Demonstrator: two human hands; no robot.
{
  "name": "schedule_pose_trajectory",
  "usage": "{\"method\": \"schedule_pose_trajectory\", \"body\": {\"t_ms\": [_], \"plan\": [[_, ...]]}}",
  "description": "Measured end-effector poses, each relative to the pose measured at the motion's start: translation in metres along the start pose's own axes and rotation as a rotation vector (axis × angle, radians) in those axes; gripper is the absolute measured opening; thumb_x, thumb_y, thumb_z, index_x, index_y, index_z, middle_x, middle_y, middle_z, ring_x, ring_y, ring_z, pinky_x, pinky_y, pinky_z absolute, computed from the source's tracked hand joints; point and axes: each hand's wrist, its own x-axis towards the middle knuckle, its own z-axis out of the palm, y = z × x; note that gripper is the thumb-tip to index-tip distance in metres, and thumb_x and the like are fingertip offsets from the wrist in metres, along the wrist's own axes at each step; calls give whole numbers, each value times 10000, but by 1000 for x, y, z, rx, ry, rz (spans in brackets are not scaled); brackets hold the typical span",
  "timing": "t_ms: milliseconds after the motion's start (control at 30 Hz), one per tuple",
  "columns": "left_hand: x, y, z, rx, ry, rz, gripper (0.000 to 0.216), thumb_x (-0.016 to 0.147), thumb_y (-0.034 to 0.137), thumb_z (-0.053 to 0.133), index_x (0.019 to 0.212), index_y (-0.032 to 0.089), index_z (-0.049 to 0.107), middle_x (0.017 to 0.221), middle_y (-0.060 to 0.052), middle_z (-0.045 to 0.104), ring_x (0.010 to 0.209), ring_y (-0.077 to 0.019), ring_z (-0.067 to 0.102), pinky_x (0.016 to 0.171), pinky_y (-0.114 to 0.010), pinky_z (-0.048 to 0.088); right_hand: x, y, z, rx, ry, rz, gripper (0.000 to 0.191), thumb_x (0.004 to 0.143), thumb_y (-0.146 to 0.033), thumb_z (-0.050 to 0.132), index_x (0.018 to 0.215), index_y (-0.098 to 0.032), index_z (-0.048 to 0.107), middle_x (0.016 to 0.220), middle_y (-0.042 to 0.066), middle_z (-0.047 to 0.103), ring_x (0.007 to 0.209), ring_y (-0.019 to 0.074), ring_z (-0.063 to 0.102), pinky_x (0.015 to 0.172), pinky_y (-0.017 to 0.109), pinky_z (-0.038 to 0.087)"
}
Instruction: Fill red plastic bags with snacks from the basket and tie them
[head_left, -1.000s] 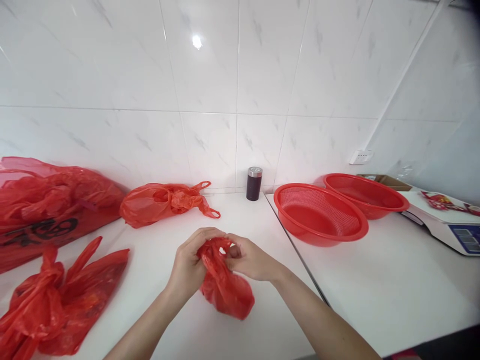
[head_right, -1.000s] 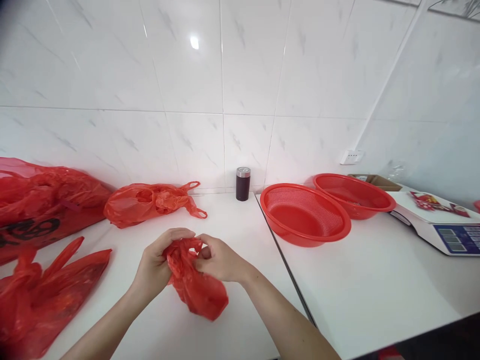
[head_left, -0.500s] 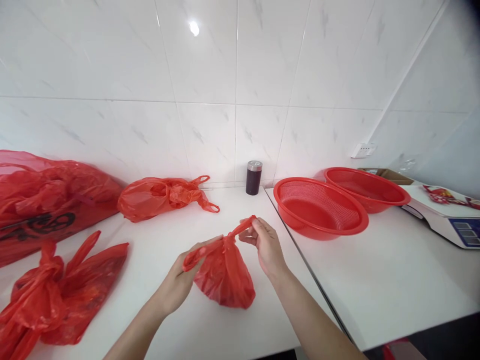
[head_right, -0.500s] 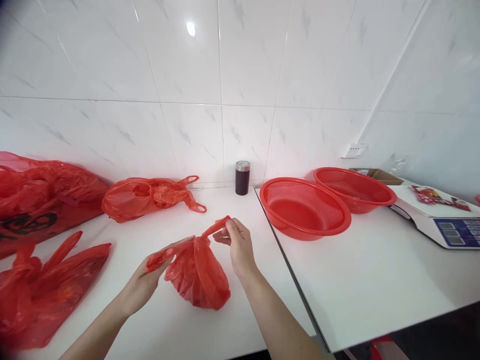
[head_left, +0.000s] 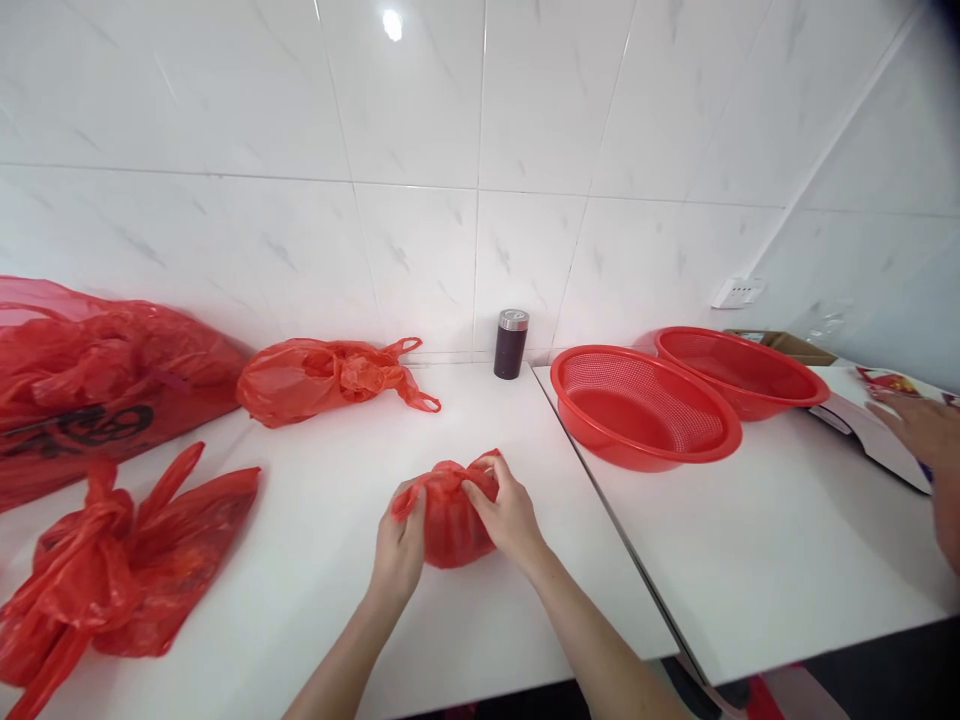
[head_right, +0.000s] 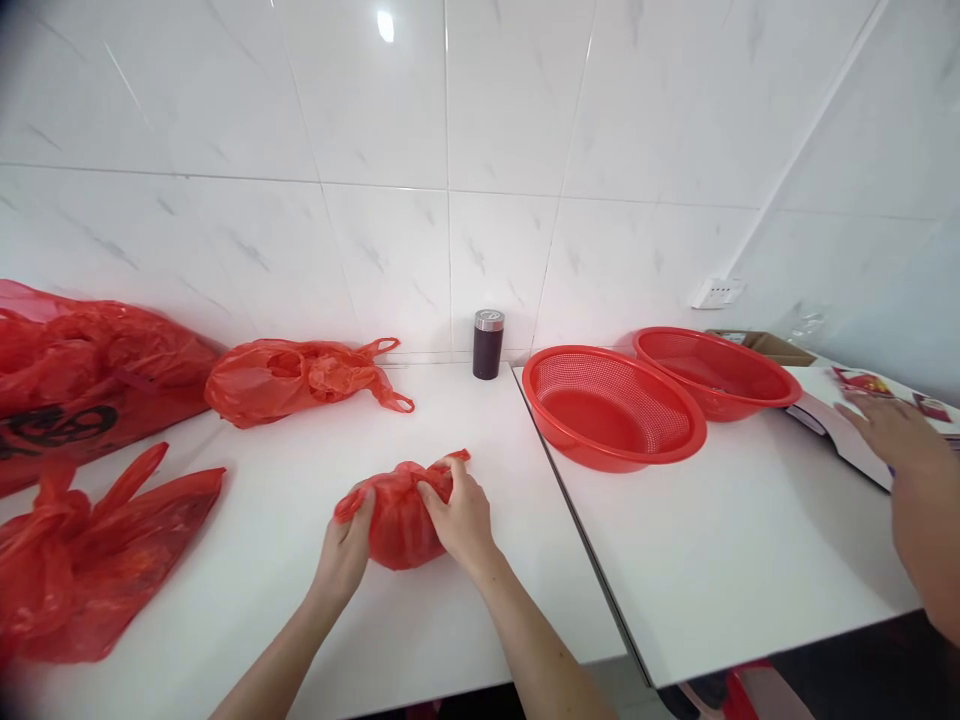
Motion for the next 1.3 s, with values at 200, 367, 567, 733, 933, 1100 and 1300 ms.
{"method": "schedule_pose_trajectory", "body": {"t_ms": [200, 367, 567, 733, 933, 1100, 1300], "plan": [[38, -15, 6, 423, -35, 17, 331, 958, 325, 287, 1050, 252, 597, 768, -31, 690, 699, -229, 642, 637, -314, 442, 13, 25, -2, -307, -8, -41, 135, 941, -322, 392, 913, -259, 507, 835, -2, 636, 738, 195, 590, 667, 291, 383], [72, -26, 0, 692, -75, -20, 337, 946, 273, 289, 1016, 242, 618, 835, -85, 712, 755, -264, 647, 627, -325, 402, 28, 45, -11, -408, -50, 30, 124, 946, -295, 377, 953, -265, 498, 748, -19, 611, 660, 182, 571, 602, 267, 339], [85, -37, 13, 875, -99, -14, 312, 967, 327, 348, 1014, 181, 620, 842, -67, 684, 710, -198, 623, 666, -337, 442, 34, 51, -6, -553, -96, 35, 202, 918, -195, 410, 1050, -272, 542, 918, -3, 665, 773, 171, 589, 634, 265, 333], [81, -46, 15, 940, -25, 58, 362, 968, 279, 281, 1069, 222, 624, 970, -100, 687, 858, -263, 627, 705, -366, 419, 35, 54, -2, -678, -76, 38, 231, 920, -175, 419, 1063, -257, 581, 975, 25, 653, 833, 185, 579, 639, 281, 316], [71, -55, 2, 921, 27, 83, 320, 916, 193, 323, 1019, 184, 626, 981, -126, 682, 954, -309, 602, 813, -421, 382, 27, 56, -3, -721, -65, 11, 66, 871, -207, 534, 829, -201, 584, 895, 65, 609, 858, 221, 537, 652, 300, 317], [58, -56, -12, 779, 44, 24, 256, 890, 199, 351, 919, 198, 605, 790, -96, 668, 814, -287, 620, 780, -400, 385, 25, 58, -11, -601, -95, -33, 278, 871, -340, 580, 660, -203, 462, 764, 31, 528, 774, 193, 494, 648, 294, 318], [34, -48, -23, 399, 46, -38, 313, 945, 411, 312, 739, 246, 482, 628, 15, 562, 584, -191, 523, 577, -281, 376, 26, 50, -39, -279, -219, -33, 454, 884, -577, 476, 661, -218, 309, 648, -54, 368, 576, 112, 365, 571, 247, 338]]}}
